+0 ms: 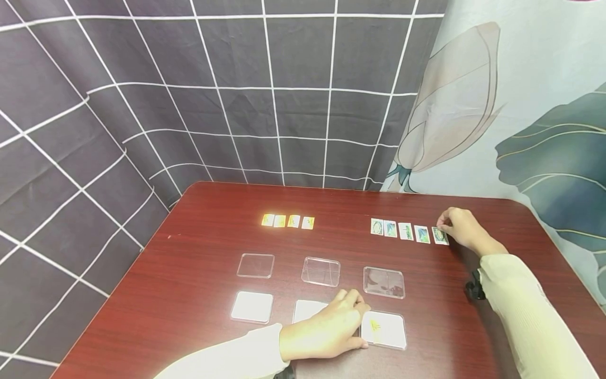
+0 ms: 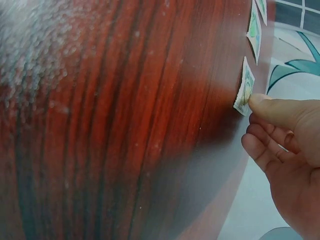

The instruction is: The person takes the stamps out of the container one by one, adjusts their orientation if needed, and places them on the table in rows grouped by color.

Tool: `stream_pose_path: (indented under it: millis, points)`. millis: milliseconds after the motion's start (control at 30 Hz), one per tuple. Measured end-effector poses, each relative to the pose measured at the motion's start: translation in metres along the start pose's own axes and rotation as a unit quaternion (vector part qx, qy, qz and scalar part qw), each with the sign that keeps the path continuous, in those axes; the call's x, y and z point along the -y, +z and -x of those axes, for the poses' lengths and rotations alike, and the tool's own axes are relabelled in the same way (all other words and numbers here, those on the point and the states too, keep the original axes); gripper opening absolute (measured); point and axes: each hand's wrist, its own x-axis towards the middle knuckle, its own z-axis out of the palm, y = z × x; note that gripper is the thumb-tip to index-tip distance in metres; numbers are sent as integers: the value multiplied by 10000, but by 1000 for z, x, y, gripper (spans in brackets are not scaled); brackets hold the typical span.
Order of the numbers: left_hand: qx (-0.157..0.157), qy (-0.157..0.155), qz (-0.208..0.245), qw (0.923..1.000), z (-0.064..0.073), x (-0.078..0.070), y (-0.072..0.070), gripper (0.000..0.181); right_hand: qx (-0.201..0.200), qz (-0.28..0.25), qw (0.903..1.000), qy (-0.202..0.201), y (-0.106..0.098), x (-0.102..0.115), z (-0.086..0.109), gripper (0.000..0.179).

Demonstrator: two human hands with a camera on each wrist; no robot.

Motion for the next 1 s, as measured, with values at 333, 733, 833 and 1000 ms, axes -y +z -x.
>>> stream_pose_path:
  millis: [333,733,833,1000]
  points:
    - [-13,-2,-15,10000,0,0,0,32,-190,-27,9998,-28,1,-3,0,13]
    - [102,-71,106,9999,-2,1,1,31,-247,-354,9986,306,-2,5,4,7]
    - [108,-72,110,9999,-2,0,1,31,-254,-518,9976,376,-4,8,7,4]
    - [94,-58,61,9999,-1,0,1,31,-210,-808,9957,408,-7,13,11,3]
